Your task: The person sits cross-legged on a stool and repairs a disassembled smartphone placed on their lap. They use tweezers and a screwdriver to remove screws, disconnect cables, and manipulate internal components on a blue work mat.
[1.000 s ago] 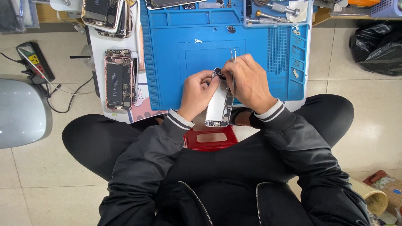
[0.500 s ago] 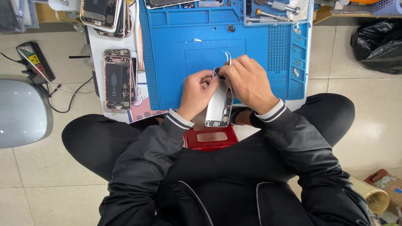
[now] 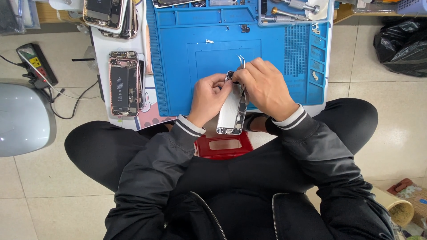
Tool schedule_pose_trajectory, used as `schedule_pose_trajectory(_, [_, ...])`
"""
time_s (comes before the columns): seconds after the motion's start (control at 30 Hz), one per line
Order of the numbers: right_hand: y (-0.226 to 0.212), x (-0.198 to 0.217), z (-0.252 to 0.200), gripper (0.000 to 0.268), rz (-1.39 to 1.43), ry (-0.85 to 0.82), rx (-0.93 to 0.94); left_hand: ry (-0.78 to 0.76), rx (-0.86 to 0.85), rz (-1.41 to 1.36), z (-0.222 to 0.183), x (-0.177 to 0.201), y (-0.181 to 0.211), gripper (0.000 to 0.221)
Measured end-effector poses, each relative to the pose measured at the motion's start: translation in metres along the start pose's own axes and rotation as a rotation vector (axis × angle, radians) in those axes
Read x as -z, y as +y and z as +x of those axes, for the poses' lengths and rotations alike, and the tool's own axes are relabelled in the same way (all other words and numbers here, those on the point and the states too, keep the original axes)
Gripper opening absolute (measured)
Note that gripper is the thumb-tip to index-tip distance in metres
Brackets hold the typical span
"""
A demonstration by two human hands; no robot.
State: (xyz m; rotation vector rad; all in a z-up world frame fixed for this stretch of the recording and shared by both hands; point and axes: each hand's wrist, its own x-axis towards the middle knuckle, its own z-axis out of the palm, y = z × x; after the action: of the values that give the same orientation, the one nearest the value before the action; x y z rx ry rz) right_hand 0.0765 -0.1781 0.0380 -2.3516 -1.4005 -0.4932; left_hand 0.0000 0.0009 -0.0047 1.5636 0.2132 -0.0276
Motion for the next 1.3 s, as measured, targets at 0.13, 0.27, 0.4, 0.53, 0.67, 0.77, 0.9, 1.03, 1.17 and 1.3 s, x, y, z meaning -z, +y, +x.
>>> schedule_pose_trajectory(0.13, [0.002, -0.002, -0.003, 0.012, 0.056, 0.006, -0.019, 0.009, 0.014, -0.012, 0.000, 0.000, -0.001, 0.021])
schedule_pose_trajectory(0.27, [0.004, -0.006, -0.004, 0.014, 0.141, 0.044, -0.069, -0.002, 0.013, -0.013, 0.002, 0.000, 0.001, 0.022])
schedule_pose_trajectory(0.4, [0.003, -0.006, -0.007, 0.017, 0.207, 0.053, -0.124, 0.000, 0.027, -0.020, 0.001, 0.000, 0.001, 0.021])
schedule_pose_trajectory(0.53, [0.004, -0.006, -0.006, 0.018, 0.227, 0.043, -0.142, -0.010, 0.023, -0.006, 0.002, 0.000, -0.001, 0.021])
schedule_pose_trajectory(0.67, [0.002, -0.005, -0.005, 0.018, 0.250, 0.056, -0.166, -0.009, 0.026, 0.026, 0.002, 0.002, 0.003, 0.021])
schedule_pose_trajectory(0.77, [0.004, -0.001, -0.003, 0.019, 0.257, 0.065, -0.183, -0.019, 0.027, 0.035, 0.007, -0.001, -0.004, 0.021])
schedule_pose_trajectory(0.9, [0.010, -0.007, -0.008, 0.016, 0.245, 0.044, -0.225, -0.008, 0.016, 0.064, 0.016, -0.005, -0.010, 0.021])
schedule_pose_trajectory(1.03, [0.016, -0.009, -0.005, 0.014, 0.220, 0.060, -0.255, -0.018, -0.006, 0.108, 0.029, -0.009, -0.017, 0.022])
schedule_pose_trajectory(1.17, [0.021, -0.015, -0.006, 0.012, 0.246, 0.076, -0.287, 0.011, -0.053, 0.287, 0.034, -0.011, 0.013, 0.025])
schedule_pose_trajectory(1.3, [0.025, -0.021, -0.009, 0.013, 0.236, 0.059, -0.308, 0.049, -0.170, 0.524, 0.038, -0.011, 0.019, 0.034])
